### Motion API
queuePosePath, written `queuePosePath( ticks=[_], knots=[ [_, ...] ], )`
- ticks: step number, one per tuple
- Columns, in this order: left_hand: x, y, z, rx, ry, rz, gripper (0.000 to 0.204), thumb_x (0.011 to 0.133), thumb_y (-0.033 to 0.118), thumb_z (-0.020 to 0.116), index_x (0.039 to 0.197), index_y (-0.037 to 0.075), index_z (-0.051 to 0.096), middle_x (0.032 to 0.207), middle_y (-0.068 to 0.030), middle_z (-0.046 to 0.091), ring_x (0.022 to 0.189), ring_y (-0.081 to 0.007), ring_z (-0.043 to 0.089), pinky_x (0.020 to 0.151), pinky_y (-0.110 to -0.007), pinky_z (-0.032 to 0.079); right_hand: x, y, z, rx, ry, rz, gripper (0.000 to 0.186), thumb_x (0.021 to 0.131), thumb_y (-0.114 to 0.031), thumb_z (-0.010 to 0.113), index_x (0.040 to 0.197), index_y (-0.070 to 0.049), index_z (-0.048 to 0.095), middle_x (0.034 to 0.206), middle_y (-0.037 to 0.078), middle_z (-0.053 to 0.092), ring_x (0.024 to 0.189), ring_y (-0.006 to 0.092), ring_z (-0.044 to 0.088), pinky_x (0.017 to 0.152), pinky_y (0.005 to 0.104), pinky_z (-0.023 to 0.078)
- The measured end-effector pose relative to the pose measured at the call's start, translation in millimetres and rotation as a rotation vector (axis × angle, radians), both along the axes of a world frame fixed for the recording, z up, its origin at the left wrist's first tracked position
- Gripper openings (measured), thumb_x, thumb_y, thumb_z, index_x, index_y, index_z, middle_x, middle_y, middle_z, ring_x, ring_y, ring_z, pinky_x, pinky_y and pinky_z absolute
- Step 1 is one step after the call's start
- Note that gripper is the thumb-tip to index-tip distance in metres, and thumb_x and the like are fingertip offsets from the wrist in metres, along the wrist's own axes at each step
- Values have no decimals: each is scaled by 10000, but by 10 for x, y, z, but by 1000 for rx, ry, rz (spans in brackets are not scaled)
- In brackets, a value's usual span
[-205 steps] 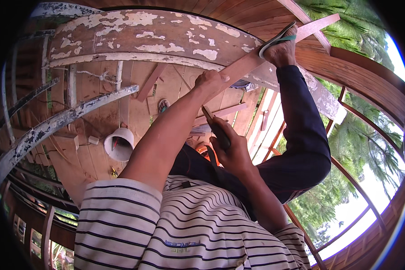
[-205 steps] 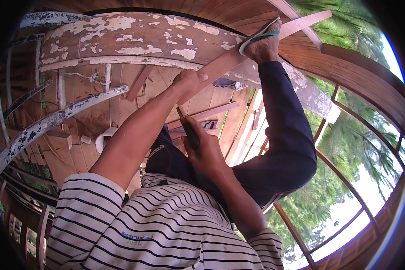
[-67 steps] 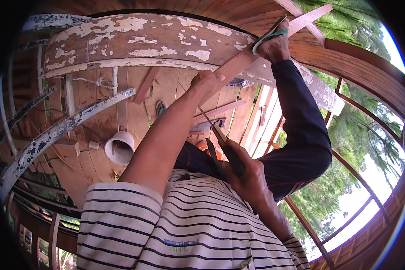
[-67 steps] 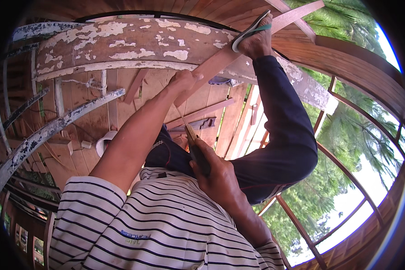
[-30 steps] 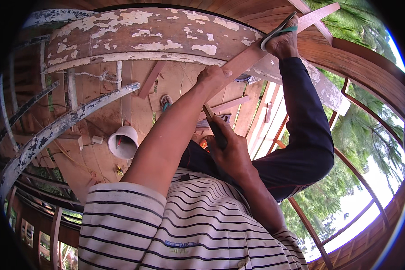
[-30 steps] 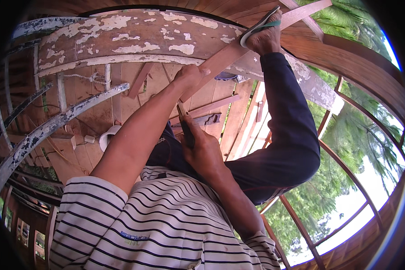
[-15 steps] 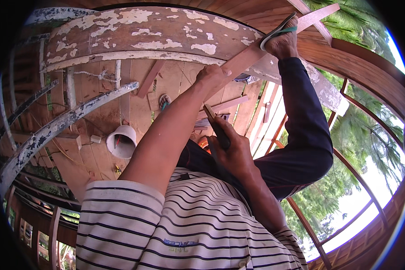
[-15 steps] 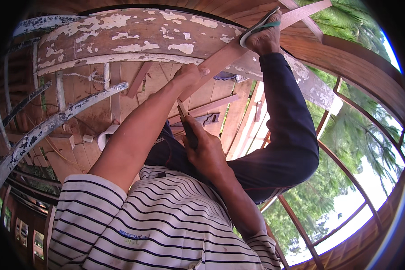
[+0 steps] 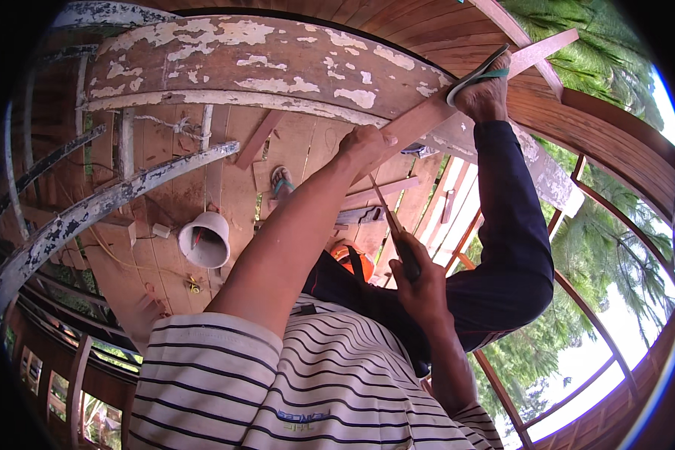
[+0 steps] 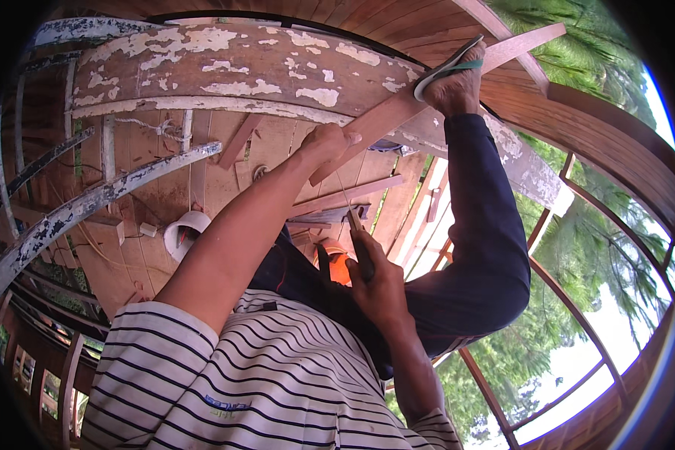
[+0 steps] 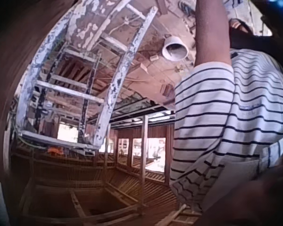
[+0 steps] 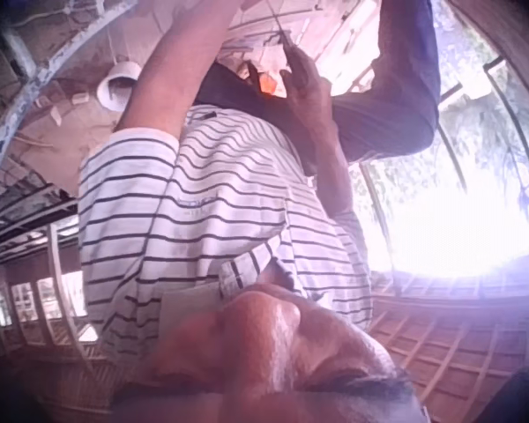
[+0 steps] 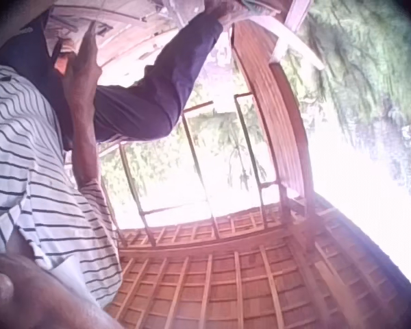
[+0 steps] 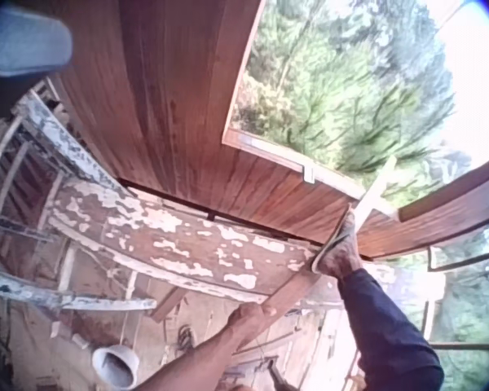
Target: The person uses a hand saw to cut a wooden plank, measures and marks it with a square and pencil, then fits the plank into a wall opening. They secure the plank using a pneumatic nail gun. The work occurs inside a partially built wooden structure with open window frames and visible trees outside.
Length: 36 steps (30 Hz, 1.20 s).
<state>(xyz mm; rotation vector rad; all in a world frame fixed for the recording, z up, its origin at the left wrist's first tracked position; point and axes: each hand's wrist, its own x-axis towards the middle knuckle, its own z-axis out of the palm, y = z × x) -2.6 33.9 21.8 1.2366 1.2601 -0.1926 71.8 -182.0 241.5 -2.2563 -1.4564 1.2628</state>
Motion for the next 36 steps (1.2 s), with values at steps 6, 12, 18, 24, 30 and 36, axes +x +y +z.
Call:
queuePosePath(
  ticks=[6, 12, 18, 24, 30, 36],
  knots=[
    [-28, -228, -91, -39, 53, -48, 741, 922, 621, 586, 1221, -54, 645, 1222, -297, 646, 1145, -397, 644, 974, -457, 498, 193, 304, 994, -307, 66, 97, 529, 881, -83, 722, 1366, -4, 526, 961, 243, 717, 852, 339, 747, 742, 365, 552],
    [40, -209, -115, -73, 58, -40, 762, 921, 626, 584, 1239, -65, 635, 1250, -304, 630, 1178, -406, 623, 1003, -452, 483, -62, 348, 1123, -154, 246, 128, 532, 874, -76, 731, 1363, -30, 527, 956, 251, 710, 874, 392, 730, 717, 395, 563],
    [0, -236, -116, -19, -14, -68, 771, 920, 635, 575, 1234, -66, 639, 1259, -311, 623, 1187, -417, 614, 1009, -456, 477, -125, 387, 946, -75, 161, 132, 551, 886, -76, 719, 1385, -35, 490, 1040, 261, 697, 922, 423, 709, 749, 417, 568],
    [1, -250, -4, -22, 68, -25, 594, 935, 538, 609, 1196, 10, 689, 1229, -237, 668, 1164, -374, 637, 1008, -443, 478, -172, 450, 863, -117, 147, 126, 554, 890, -72, 705, 1394, -40, 478, 1084, 271, 684, 973, 422, 697, 778, 424, 578],
    [-43, -209, 35, -46, 18, -83, 760, 934, 623, 561, 1231, -72, 636, 1252, -315, 624, 1186, -419, 616, 1005, -466, 478, -298, 351, 922, -55, 87, 146, 561, 890, -76, 701, 1398, -60, 464, 1034, 259, 692, 911, 447, 691, 728, 460, 568],
    [10, -262, -112, -16, 47, -53, 755, 940, 616, 561, 1254, -68, 623, 1259, -304, 625, 1201, -416, 608, 1015, -464, 471, -364, 436, -83, -63, 112, 81, 503, 897, -91, 685, 1360, -63, 489, 981, 253, 691, 843, 457, 681, 702, 502, 543]
  ],
)
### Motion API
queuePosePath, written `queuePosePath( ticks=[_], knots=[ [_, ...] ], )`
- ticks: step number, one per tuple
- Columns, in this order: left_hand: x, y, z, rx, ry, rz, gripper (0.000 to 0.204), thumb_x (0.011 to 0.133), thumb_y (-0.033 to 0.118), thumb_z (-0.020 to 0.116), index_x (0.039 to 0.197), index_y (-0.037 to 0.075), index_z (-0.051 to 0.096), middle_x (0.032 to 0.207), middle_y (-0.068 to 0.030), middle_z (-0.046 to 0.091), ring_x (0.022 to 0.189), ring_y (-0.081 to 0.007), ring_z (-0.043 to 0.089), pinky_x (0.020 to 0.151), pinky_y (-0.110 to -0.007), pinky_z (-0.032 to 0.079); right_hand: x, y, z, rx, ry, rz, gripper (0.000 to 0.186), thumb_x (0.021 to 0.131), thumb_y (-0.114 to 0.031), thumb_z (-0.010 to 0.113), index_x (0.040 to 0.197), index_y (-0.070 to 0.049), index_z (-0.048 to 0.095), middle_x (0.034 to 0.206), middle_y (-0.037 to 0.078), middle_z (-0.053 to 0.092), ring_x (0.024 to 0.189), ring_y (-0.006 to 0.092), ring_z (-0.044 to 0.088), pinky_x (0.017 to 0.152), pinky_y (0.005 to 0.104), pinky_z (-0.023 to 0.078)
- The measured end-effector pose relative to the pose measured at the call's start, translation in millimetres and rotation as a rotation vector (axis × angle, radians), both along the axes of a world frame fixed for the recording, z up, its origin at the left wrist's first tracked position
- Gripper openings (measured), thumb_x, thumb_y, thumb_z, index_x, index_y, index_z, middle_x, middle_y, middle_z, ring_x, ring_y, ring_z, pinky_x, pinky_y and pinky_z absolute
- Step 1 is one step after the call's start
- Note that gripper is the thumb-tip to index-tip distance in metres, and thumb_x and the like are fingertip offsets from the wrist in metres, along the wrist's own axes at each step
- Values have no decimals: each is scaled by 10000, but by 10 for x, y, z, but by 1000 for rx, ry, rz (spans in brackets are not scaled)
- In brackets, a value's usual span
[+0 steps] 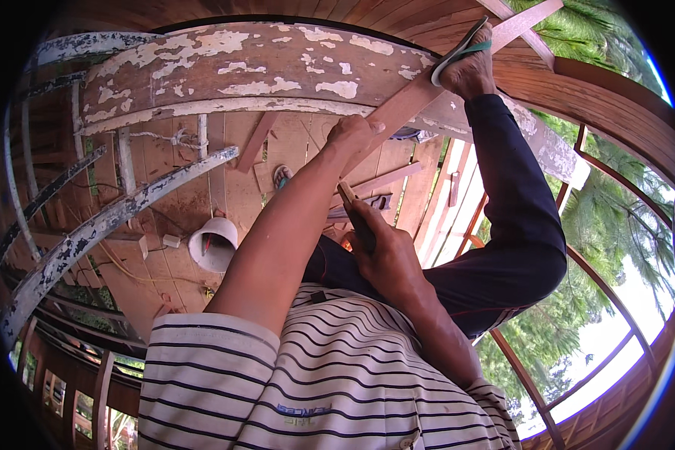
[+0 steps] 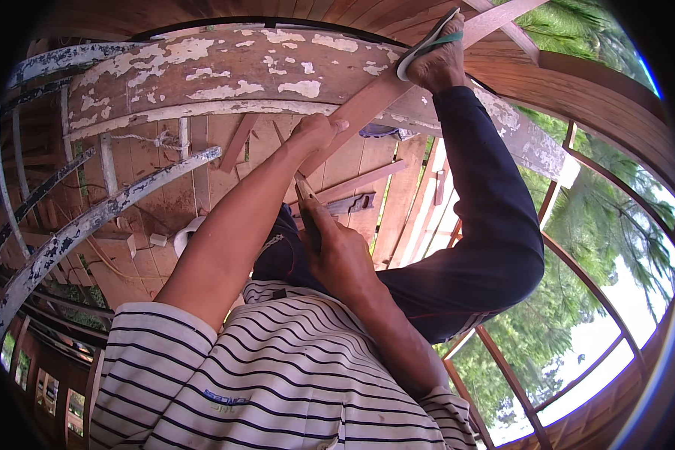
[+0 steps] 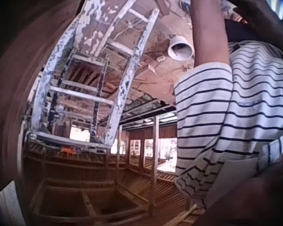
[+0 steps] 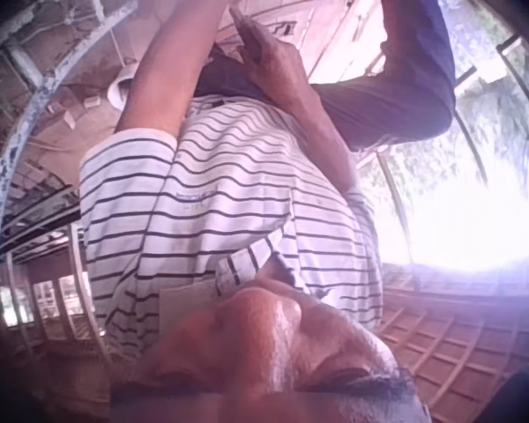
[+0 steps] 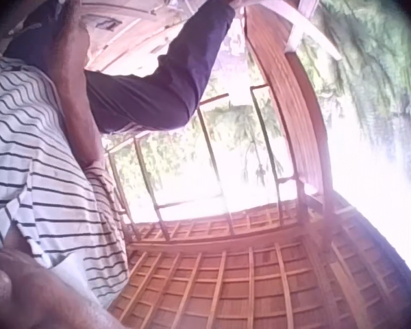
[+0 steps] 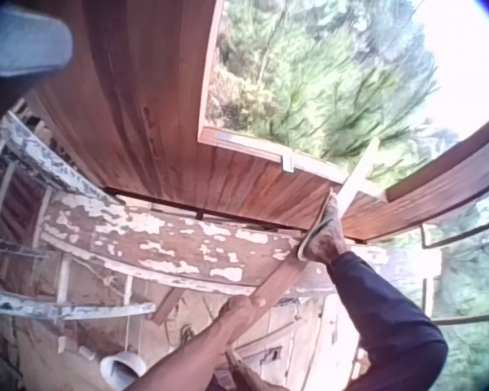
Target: The person uses a hand saw to cut a wooden plank, measures and marks it with a square and pencil, then fits the plank into a wall opening. They secure the plank using a pneumatic nail gun. The work occurs inside a partially built wooden structure with open window frames and visible trees outside.
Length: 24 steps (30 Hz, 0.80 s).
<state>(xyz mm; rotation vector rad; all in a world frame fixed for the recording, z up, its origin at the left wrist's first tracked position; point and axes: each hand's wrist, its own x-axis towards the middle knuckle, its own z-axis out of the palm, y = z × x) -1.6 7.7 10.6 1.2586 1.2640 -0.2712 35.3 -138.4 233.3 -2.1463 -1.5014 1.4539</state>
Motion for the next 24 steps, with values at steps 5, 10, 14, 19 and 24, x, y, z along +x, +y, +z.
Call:
queuePosePath(
  ticks=[5, 10, 14, 19, 24],
  knots=[
    [47, 86, -10, -28, 50, -5, 758, 924, 625, 580, 1266, -50, 624, 1263, -298, 627, 1195, -411, 613, 1009, -449, 476, 272, -195, 287, -17, 65, -65, 491, 903, -104, 690, 1361, -50, 523, 1058, 249, 700, 945, 424, 702, 799, 446, 561],
    [18, 22, -50, -47, 22, 15, 756, 920, 627, 585, 1255, -49, 633, 1263, -294, 629, 1178, -402, 625, 1005, -436, 480, 411, -149, 869, -72, 107, -14, 530, 885, -67, 716, 1370, -7, 511, 1169, 227, 685, 1047, 387, 695, 837, 379, 561],
    [36, 23, -54, -14, 7, 7, 747, 919, 619, 592, 1246, -51, 638, 1265, -292, 628, 1171, -396, 630, 1004, -436, 481, 347, -27, 896, -24, 73, 1, 530, 890, -76, 715, 1372, -10, 507, 1164, 242, 682, 1041, 391, 695, 840, 382, 563],
    [-24, 35, 48, -31, 5, 32, 742, 922, 612, 589, 1226, -63, 642, 1248, -303, 632, 1176, -393, 630, 1002, -442, 482, 244, -56, 801, 64, 46, 13, 520, 898, -87, 701, 1369, -10, 495, 1067, 261, 694, 969, 413, 701, 797, 427, 571],
    [45, 46, 14, -53, 20, -12, 717, 926, 592, 602, 1195, -71, 656, 1210, -316, 644, 1176, -401, 627, 979, -450, 488, 3, -139, -467, -57, -64, 34, 493, 891, -113, 684, 1334, 13, 508, 885, 316, 668, 862, 480, 666, 736, 503, 532]
  ],
)
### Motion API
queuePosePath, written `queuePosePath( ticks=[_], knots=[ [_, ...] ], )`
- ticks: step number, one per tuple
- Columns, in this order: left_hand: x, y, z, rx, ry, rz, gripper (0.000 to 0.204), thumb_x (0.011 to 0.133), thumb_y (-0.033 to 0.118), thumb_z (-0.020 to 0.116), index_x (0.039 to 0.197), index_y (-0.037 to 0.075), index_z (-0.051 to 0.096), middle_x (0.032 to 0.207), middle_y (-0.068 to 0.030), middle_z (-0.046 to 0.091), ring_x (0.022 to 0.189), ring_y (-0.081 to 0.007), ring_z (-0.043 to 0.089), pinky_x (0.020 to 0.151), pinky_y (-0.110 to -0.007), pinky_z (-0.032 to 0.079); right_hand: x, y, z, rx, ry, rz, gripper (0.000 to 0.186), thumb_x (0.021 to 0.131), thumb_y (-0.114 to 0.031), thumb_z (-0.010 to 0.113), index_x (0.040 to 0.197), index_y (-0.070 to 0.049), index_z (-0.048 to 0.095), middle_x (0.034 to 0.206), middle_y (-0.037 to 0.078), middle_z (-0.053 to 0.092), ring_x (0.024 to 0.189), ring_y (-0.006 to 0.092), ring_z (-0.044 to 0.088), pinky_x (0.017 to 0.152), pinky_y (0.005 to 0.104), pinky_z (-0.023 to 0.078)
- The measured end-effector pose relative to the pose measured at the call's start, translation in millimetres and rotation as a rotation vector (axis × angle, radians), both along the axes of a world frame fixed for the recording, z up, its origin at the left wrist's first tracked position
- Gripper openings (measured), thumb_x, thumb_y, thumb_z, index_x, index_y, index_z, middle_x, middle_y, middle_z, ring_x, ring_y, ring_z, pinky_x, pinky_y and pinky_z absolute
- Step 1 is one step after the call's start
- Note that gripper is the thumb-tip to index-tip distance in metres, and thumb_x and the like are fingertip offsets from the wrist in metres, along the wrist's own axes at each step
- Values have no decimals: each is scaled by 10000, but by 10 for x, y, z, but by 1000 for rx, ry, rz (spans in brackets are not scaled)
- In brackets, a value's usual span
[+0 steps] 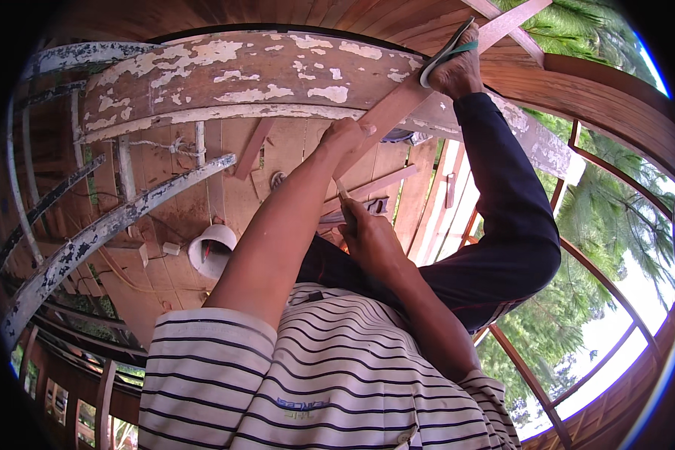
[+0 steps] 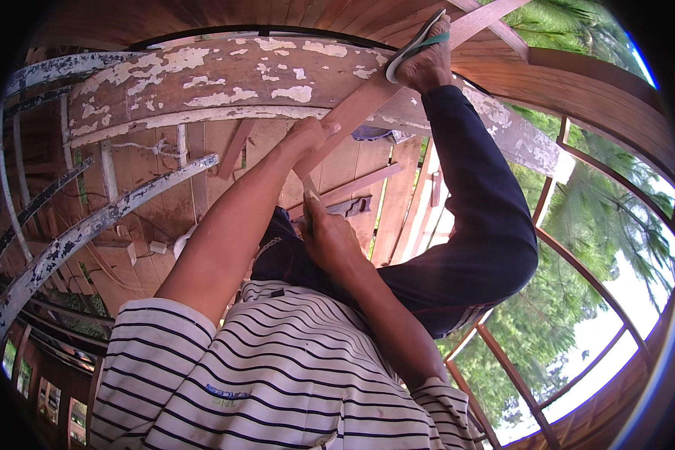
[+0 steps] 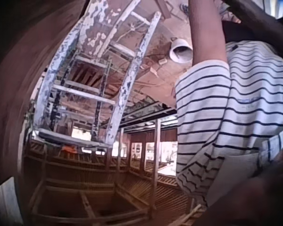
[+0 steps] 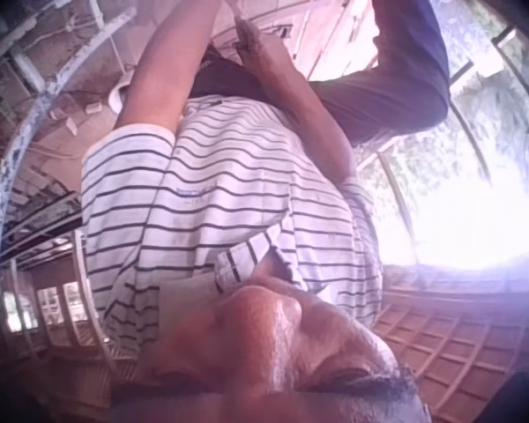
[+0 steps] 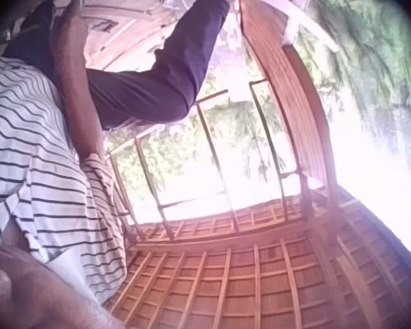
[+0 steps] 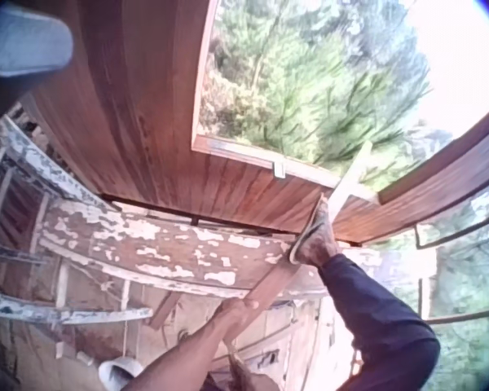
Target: The person uses a hand saw to cut a wooden plank, measures and marks it with a square and pencil, then fits the plank into a wall opening. They secure the plank using a pneumatic nail gun. The work occurs inside a partially built wooden structure with open window frames and visible trees outside.
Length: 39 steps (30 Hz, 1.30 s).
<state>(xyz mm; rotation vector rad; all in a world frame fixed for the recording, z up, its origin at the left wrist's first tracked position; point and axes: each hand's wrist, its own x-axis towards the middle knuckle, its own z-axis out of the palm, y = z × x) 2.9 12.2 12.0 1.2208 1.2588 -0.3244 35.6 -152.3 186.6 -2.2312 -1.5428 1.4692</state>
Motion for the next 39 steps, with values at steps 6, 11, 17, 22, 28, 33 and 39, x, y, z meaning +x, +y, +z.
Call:
queuePosePath(
  ticks=[6, 11, 17, 22, 28, 33, 39],
  knots=[
    [-317, 73, -248, -195, -195, 129, 741, 950, 618, 565, 1193, -78, 644, 1105, -258, 694, 1040, -377, 685, 824, -474, 536, 299, -250, 318, -81, 115, 22, 550, 890, -194, 691, 1374, -15, 501, 905, 316, 681, 864, 494, 666, 787, 525, 531],
    [-1683, 12, -438, -482, -459, 831, 592, 992, 621, 469, 866, 59, 608, 826, -125, 696, 791, -274, 713, 706, -383, 562, 373, -160, 1207, -88, 155, 151, 547, 895, -214, 698, 1368, -17, 507, 879, 290, 683, 832, 468, 671, 735, 515, 530],
    [-1995, -1354, -451, -605, -519, 775, 391, 1023, 430, 543, 879, 73, 620, 857, -115, 722, 773, -243, 710, 702, -343, 554, 490, -276, 2181, 146, 136, 105, 607, 856, -198, 767, 1368, 10, 516, 940, 252, 705, 818, 396, 712, 686, 423, 558],
    [-1031, -2340, 188, -285, -825, -277, 440, 1044, 355, 502, 1030, -39, 698, 998, -101, 732, 975, -179, 647, 906, -309, 473, 777, -499, 2578, 718, 29, 59, 697, 796, -326, 848, 1283, 101, 591, 1042, 214, 730, 817, 221, 742, 700, 282, 545],
    [-1311, -2333, 268, -108, -880, -603, 364, 1043, 287, 502, 868, -20, 589, 811, -32, 561, 776, -145, 518, 732, -325, 430, 911, -1152, 2728, 1232, -274, -453, 863, 925, -507, 652, 1404, 166, 402, 685, 60, 594, 418, 25, 404, 390, 194, 240],
    [-1801, -2143, 445, -580, -766, -271, 230, 953, 233, 652, 754, 117, 652, 716, 114, 506, 648, -32, 478, 612, -218, 391, 1014, -1493, 2691, 1466, -252, -763, 734, 958, -408, 642, 1393, 145, 436, 580, -16, 455, 411, 20, 370, 387, 192, 219],
    [-1404, -2141, 590, -515, -509, 533, 353, 989, 383, 643, 781, 100, 607, 687, 33, 583, 609, -77, 529, 570, -242, 414, 1153, -2131, 2407, 1392, -335, -1057, 615, 956, -294, 668, 1423, 55, 470, 789, 4, 580, 499, 11, 416, 443, 189, 285]
  ],
)
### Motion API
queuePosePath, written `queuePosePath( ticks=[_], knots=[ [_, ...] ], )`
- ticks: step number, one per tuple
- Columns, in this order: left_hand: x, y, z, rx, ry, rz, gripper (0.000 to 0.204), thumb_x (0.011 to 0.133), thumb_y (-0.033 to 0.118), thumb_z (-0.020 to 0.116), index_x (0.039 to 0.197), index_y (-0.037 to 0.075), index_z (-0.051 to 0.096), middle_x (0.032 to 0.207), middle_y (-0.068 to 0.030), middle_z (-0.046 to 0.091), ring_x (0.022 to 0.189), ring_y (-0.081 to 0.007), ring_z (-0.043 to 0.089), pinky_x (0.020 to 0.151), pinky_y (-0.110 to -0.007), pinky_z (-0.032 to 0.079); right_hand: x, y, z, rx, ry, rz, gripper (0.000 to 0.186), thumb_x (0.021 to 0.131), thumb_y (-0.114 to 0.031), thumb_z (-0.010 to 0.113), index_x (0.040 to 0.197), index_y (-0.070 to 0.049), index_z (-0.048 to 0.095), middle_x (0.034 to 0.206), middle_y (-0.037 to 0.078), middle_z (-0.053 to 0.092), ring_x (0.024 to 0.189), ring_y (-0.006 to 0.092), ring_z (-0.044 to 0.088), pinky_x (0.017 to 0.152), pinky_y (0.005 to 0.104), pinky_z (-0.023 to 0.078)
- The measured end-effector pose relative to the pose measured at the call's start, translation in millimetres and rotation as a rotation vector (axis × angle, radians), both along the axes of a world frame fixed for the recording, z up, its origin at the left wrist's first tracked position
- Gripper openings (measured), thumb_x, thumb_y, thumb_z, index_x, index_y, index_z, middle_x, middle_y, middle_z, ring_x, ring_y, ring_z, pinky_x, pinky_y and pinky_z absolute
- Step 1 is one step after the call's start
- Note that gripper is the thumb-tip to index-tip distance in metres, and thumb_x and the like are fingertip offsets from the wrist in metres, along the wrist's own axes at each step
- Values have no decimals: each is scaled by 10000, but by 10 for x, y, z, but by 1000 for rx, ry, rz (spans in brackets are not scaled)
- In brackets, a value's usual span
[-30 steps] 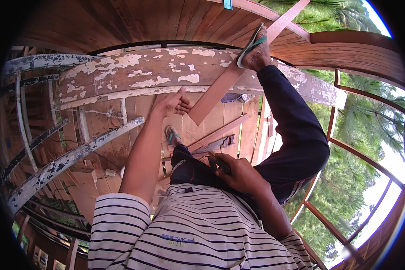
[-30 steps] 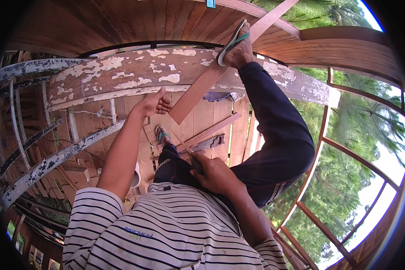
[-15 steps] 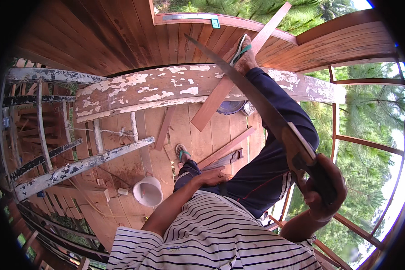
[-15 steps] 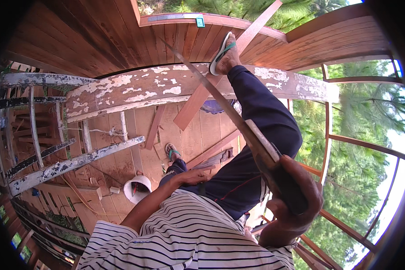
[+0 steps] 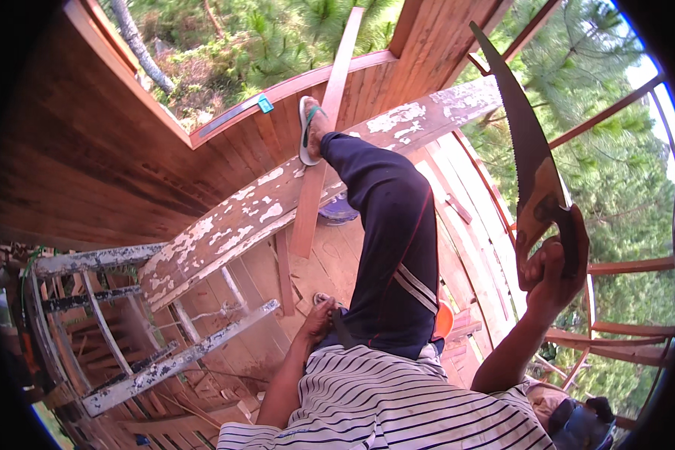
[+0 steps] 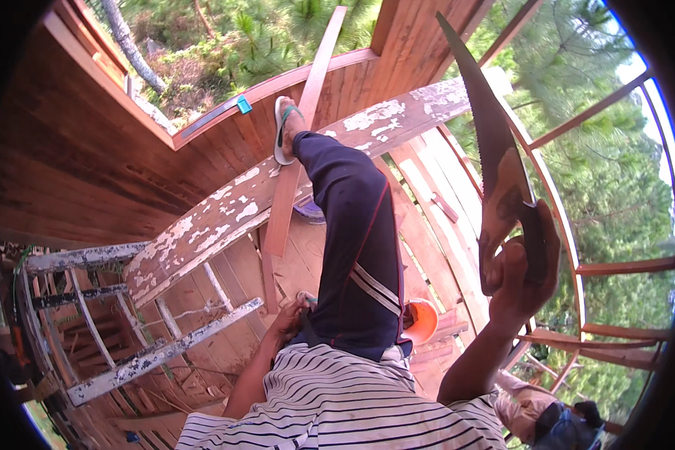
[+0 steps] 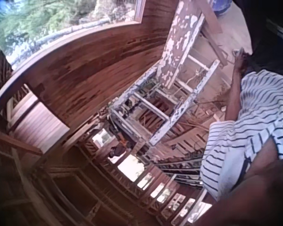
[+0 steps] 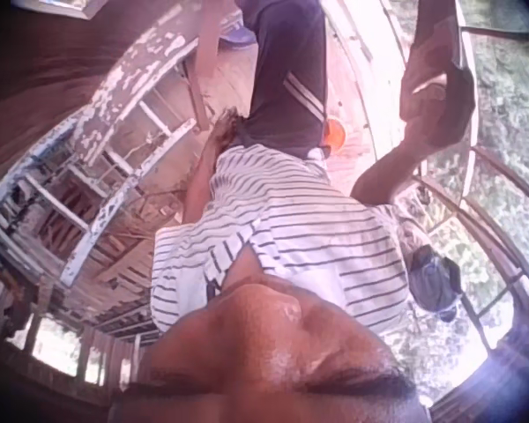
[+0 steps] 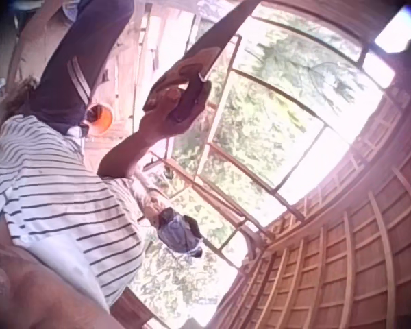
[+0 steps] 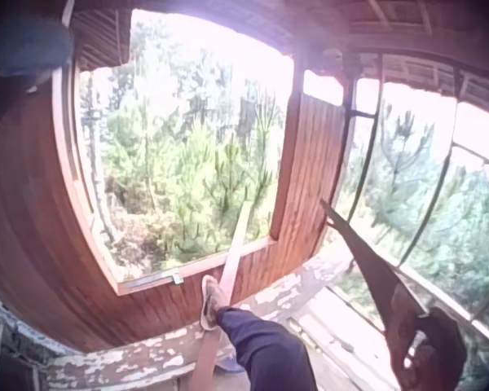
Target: The person uses a hand saw to cut a wooden plank, measures and marks it with a square and pencil, then fits the plank into a wall opening. They secure the plank using a pneumatic nail gun. The work occurs inside a partially built wooden structure with open window frames and visible trees outside.
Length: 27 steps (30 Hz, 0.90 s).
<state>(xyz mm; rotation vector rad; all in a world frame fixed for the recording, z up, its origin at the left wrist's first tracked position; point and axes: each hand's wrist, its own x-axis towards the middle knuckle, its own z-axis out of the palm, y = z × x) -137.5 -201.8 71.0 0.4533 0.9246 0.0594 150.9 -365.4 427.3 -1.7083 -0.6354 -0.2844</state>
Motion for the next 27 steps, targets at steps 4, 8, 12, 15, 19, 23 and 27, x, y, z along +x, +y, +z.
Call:
queuePosePath(
  ticks=[4, 8, 12, 15, 19, 23, 27],
  knots=[
    [165, 884, -306, 1271, 699, 97, 457, 875, 388, 724, 998, -31, 587, 970, -178, 621, 901, -295, 616, 823, -428, 495, -26, -372, -279, -49, 93, -150, 589, 940, -275, 705, 1414, 12, 505, 1042, 38, 655, 642, 12, 498, 557, 180, 381],
    [719, 1605, -313, 1703, 568, -453, 870, 820, 466, 756, 1431, -34, 391, 1442, -264, 438, 1378, -399, 389, 1147, -496, 314, -146, -706, -558, -129, 116, -265, 544, 930, -270, 718, 1352, 27, 548, 1103, 75, 659, 932, 96, 608, 810, 238, 502],
    [1224, 1615, -501, 1543, 738, -985, 1178, 793, 457, 787, 1600, 72, 19, 1640, -269, 57, 1516, -442, 111, 1162, -599, 282, -408, -970, -732, -144, 216, -320, 514, 938, -312, 708, 1320, 4, 573, 1094, 99, 686, 933, 141, 640, 845, 293, 525],
    [1138, 1690, -870, 1664, 1040, -1005, 1211, 784, 293, 794, 1603, 192, -92, 1653, -230, -79, 1522, -428, 100, 1060, -691, 375, -438, -1075, -889, -165, 273, -351, 493, 938, -280, 694, 1323, 3, 573, 1087, 105, 688, 939, 157, 644, 859, 305, 525],
    [1181, 1594, -828, 1565, 937, -1105, 1229, 757, 198, 769, 1594, 202, -132, 1651, -214, -90, 1529, -430, 36, 1060, -683, 388, -201, -1223, -1310, -301, 270, -397, 466, 959, -245, 632, 1342, 9, 555, 1003, 123, 691, 891, 161, 658, 797, 304, 530],
    [1117, 1651, -786, 1652, 778, -1046, 1197, 743, 93, 697, 1589, 160, -147, 1640, -248, -85, 1518, -464, 14, 1118, -648, 341, 134, -1309, -1904, -369, 521, -378, 476, 1007, -319, 480, 1322, 27, 564, 848, 160, 696, 774, 226, 681, 742, 366, 537],
    [1023, 1807, -917, 1742, 645, -1066, 1128, 741, 22, 636, 1574, 39, -125, 1595, -358, -59, 1490, -530, 31, 1233, -532, 139, -3, -1544, -2540, -511, 460, -510, 401, 992, -267, 522, 1264, 11, 616, 871, 182, 703, 841, 280, 705, 783, 375, 535]
  ],
)
